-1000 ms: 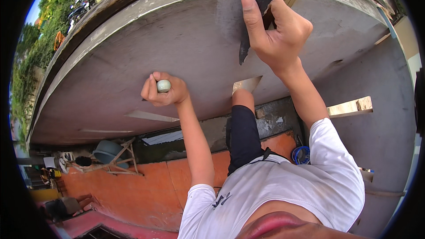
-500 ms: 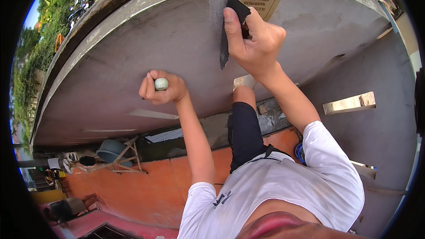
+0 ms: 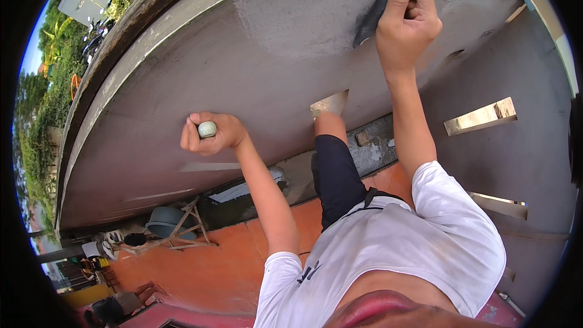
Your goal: The person smooths a concrete ceiling surface using a sanding block and a trowel. They alternate between sanding and scraping motions to refine the surface texture.
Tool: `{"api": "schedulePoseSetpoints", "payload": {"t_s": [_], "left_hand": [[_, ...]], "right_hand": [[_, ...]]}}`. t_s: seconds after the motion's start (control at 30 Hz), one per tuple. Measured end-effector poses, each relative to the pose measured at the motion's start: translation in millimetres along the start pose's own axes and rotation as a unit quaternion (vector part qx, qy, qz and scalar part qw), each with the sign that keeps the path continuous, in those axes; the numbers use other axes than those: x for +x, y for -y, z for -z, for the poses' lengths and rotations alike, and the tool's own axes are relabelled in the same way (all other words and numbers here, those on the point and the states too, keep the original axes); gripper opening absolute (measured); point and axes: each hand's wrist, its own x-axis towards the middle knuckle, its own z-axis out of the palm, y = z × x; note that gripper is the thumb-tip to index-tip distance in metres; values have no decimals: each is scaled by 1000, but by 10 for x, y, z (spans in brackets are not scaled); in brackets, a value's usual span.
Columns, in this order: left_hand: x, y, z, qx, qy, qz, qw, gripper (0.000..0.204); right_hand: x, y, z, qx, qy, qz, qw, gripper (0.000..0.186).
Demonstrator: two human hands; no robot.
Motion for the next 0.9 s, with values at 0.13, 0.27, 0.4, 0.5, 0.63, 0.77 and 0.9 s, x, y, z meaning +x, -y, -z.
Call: {"api": "schedulePoseSetpoints", "payload": {"t_s": [0.13,0.27,0.4,0.5,0.63,0.77,0.9], "left_hand": [[19,-6,-15,12,-1,-19,1000,12],[43,35,-13,-7,-13,-7,1000,13],[63,19,-32,-2,-16,-9,1000,13],[41,0,-65,-1,-16,-8,1000,13],[51,-49,-94,-13,-13,-14,1000,12],[58,-3,-50,-2,-10,-14,1000,13],[61,-28,-64,-1,-24,-1,1000,14]], "right_hand": [[-543,345,-371,-39,119,159,979,29],[-296,-73,-77,-14,6,28,999,37],[394,-1044,1031,70,6,-166,984,23],[368,-743,542,6,-170,-155,973,45],[-611,-49,-31,134,-44,-219,965,42],[-373,-260,128,131,-108,-242,955,47],[364,-893,697,135,-202,-259,935,49]]}}
